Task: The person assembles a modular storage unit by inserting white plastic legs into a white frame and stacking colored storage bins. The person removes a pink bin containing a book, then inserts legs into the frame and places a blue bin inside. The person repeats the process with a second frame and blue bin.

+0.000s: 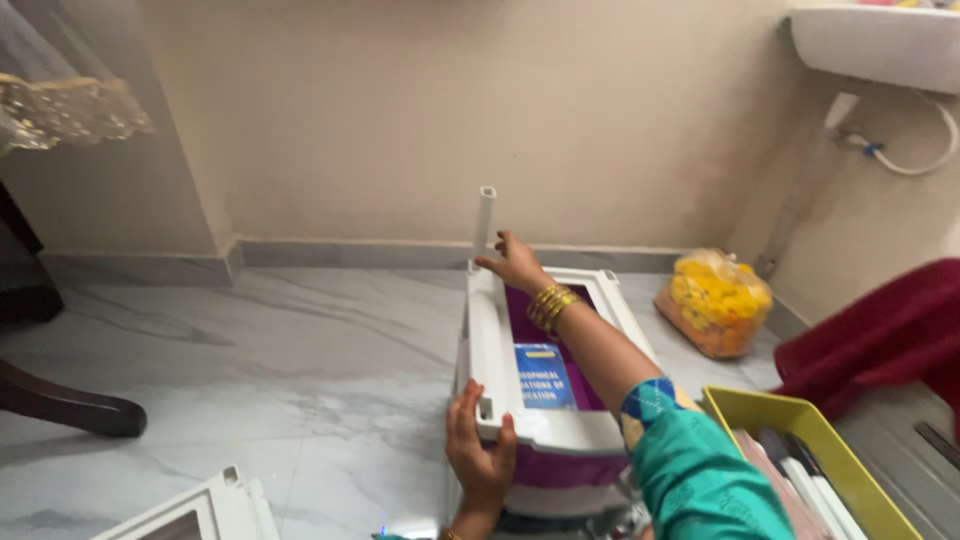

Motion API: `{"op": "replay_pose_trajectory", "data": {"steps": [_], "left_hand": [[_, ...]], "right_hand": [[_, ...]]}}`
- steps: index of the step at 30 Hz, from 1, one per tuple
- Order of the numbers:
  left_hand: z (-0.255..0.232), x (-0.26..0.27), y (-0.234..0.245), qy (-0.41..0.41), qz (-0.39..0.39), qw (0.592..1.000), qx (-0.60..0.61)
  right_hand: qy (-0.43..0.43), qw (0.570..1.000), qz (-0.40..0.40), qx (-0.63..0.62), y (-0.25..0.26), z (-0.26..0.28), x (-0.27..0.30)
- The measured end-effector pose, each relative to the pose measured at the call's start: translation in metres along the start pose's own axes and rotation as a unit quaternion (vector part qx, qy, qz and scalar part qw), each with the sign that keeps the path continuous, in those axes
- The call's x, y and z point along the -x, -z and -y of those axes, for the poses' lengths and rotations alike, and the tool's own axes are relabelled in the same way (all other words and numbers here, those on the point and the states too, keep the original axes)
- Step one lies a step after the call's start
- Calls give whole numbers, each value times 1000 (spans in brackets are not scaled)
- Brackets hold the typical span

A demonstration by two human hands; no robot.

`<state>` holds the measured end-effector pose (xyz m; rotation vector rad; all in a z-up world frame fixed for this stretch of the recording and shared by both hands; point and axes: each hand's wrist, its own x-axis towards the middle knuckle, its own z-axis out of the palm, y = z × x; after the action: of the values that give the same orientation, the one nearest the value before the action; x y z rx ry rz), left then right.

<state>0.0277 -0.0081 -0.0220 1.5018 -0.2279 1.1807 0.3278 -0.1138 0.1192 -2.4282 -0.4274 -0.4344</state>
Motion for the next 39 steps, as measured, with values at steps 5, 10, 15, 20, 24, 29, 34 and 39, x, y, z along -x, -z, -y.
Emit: {"op": "replay_pose_trajectory", "data": {"steps": [5,10,15,20,24,29,34,39], "left_hand": [[6,1,-1,6,4,1000,11],[16,9,-7,31,9,999,17],[24,15,-8,50,18,998,23],[28,19,-9,61,42,997,-15],[29,19,-10,62,42,997,-7],[26,19,-10,67,28,997,14],[25,18,-9,65,33,997,14],[23,17,-9,44,24,999,18]], "right_hand": [[96,994,40,-46,-34,-36,-22],[35,993,61,-95,-30,-34,-15],[34,994,57,-82,-31,-30,-15],[103,969,71,-212,-35,-39,-16],[53,990,39,-121,-34,-27,-10],[-2,998,25,-65,-31,-14,-3],[69,963,50,-254,-37,-25,-8],[64,952,45,-297,-41,-28,-8]]}}
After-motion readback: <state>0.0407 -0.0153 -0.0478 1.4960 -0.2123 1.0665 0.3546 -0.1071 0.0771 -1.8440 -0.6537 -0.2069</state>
